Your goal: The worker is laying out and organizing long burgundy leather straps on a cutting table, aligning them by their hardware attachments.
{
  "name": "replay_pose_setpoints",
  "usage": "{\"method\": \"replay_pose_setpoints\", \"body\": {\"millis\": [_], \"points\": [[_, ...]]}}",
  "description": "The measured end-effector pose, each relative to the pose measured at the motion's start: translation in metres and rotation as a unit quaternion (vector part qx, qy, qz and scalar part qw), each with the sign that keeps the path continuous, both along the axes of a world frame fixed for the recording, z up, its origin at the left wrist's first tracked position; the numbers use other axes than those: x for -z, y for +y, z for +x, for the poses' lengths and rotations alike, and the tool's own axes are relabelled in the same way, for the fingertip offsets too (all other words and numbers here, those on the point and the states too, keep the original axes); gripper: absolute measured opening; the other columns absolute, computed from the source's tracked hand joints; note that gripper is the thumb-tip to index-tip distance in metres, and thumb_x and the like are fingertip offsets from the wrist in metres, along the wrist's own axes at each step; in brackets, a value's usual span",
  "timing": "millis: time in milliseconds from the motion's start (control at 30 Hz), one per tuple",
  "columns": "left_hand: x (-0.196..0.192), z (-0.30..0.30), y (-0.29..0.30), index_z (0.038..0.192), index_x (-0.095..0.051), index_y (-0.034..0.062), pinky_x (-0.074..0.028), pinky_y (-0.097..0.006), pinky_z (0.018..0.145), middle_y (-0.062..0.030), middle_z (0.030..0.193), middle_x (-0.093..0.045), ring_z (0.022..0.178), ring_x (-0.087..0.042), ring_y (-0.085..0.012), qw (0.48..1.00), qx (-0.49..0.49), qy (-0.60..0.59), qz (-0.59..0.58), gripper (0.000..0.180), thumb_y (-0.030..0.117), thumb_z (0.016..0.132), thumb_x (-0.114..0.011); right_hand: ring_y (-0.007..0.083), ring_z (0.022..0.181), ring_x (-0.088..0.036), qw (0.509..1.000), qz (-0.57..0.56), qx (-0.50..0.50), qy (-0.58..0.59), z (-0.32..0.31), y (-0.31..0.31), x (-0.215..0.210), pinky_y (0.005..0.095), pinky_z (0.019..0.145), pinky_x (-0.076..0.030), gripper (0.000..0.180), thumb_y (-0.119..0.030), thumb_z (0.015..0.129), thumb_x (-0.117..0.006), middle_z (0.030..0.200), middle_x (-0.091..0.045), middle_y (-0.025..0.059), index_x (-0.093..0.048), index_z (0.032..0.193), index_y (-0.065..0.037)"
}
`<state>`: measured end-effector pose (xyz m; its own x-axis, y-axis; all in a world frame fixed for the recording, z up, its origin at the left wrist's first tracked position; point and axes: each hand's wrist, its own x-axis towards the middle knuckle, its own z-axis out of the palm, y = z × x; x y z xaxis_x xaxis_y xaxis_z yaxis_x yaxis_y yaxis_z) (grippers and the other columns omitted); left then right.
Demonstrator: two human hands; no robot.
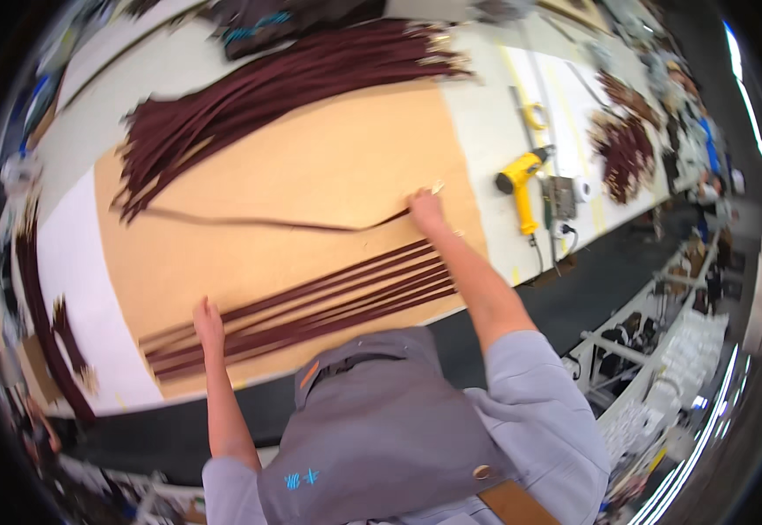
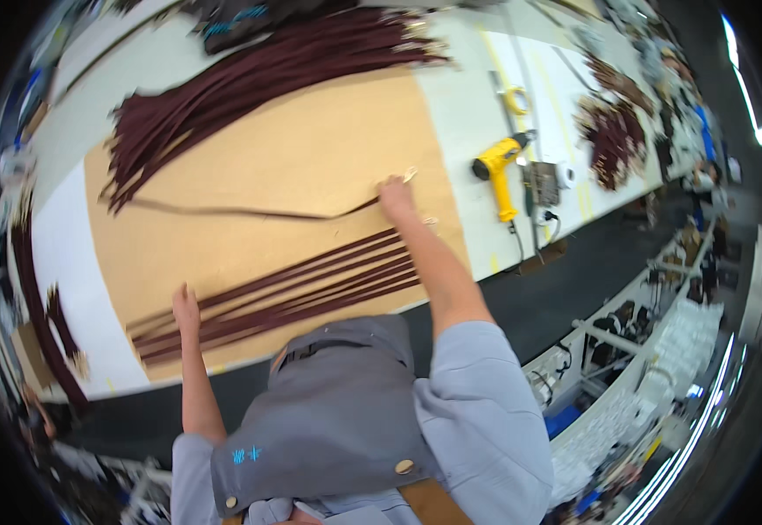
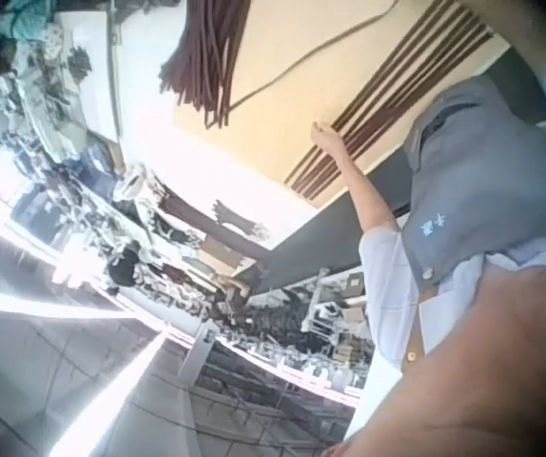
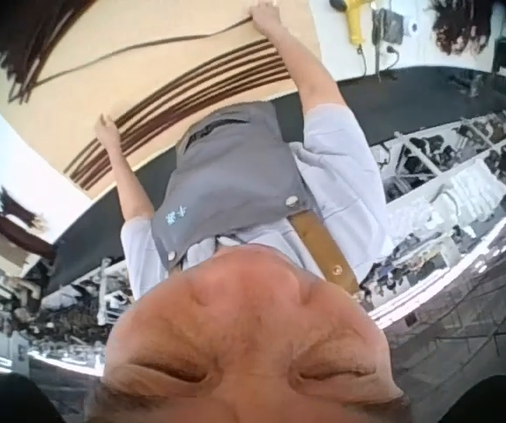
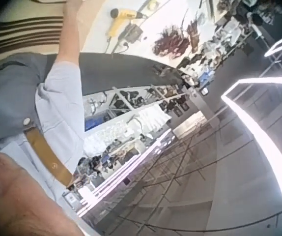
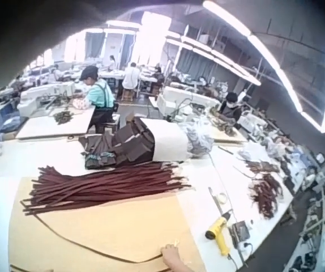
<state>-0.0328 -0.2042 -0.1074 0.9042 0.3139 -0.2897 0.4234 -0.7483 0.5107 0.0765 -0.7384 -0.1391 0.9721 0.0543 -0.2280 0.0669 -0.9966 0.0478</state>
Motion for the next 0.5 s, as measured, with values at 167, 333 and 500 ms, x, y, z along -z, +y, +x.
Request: {"method": "replay_pose_setpoints", "body": {"millis": [167,333,500], "points": [[-0.016,0.004,-0.109,0.105,-0.057,-0.0005,-0.048,-0.024,0.053,-0.0106,0.084,-0.063,0.061,-0.057,-0.0122,0.892,-0.009,0.148,-0.427,0.029,0.023,0.09,-0.051,0.0305,0.08,-0.062,0.966,0.124,-0.085,0.208,0.011,0.024,-0.014,0.0405,0.068,-0.049,0.016,-0.015,0.07,-0.062,0.081,-0.065,0.0125,-0.065,0.083,-0.006],[-0.056,0.018,-0.219,0.126,-0.041,0.0063,-0.042,-0.02,0.047,-0.0129,0.112,-0.056,0.051,-0.049,-0.01,0.625,-0.067,0.197,-0.753,0.044,0.032,0.092,-0.048,0.0123,0.05,-0.058,0.72,0.563,0.0,0.406,-0.035,0.094,-0.128,0.0255,0.045,-0.045,0.018,-0.015,0.076,-0.065,0.06,-0.06,0.0056,-0.059,0.074,0.002],[-0.083,0.082,-0.179,0.101,-0.054,0.008,-0.03,-0.017,0.039,-0.0029,0.084,-0.059,0.045,-0.037,-0.0043,0.621,-0.049,0.005,-0.782,0.017,0.021,0.094,-0.046,0.0113,0.051,-0.056,0.694,0.601,0.079,0.388,-0.069,0.057,-0.141,0.0249,0.047,-0.044,0.019,-0.019,0.079,-0.063,0.06,-0.06,0.0041,-0.063,0.078,-0.001]]}}
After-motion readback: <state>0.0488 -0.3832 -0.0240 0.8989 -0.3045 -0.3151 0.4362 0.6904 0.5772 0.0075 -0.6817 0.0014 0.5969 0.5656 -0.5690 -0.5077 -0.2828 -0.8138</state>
